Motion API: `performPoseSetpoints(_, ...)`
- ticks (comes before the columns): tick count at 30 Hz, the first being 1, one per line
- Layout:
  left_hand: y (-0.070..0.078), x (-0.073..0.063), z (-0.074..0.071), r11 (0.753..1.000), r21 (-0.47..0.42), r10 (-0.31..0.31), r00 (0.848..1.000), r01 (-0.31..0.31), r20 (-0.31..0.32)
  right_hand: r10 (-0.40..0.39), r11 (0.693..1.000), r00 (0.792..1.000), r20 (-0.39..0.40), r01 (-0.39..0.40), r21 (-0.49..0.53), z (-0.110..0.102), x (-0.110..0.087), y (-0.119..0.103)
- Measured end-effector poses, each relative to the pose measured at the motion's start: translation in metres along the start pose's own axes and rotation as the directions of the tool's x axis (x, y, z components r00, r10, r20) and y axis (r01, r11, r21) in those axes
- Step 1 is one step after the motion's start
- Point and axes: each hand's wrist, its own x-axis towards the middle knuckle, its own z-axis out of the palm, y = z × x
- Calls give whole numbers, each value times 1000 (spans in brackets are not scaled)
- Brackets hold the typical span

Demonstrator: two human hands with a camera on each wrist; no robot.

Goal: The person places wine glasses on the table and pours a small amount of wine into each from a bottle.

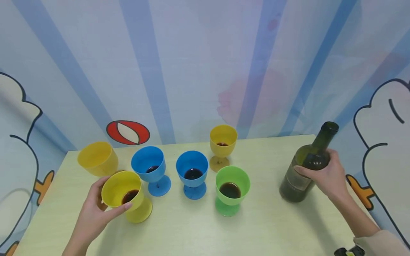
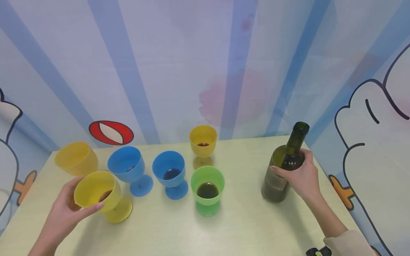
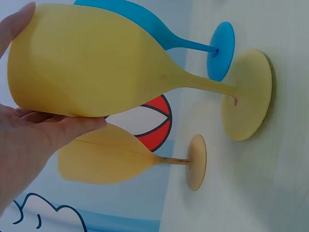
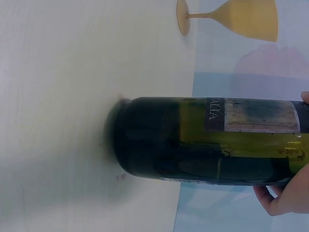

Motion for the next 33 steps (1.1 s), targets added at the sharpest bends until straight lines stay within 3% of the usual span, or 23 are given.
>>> performPoseSetpoints(21, -6, 6, 1, 996, 19, 88, 995, -88, 44, 8, 1000, 1000, 14, -9, 26, -3, -5, 11)
performPoseSetpoints(28, -4, 5, -1, 999, 14, 50, 995, -52, 87, 24, 999, 1000, 8, -24, 43, -6, -10, 13)
performPoseSetpoints(33, -3, 4, -5, 997, 73, 22, 992, -31, 121, 39, 997, 999, 11, -39, 60, -9, -12, 14)
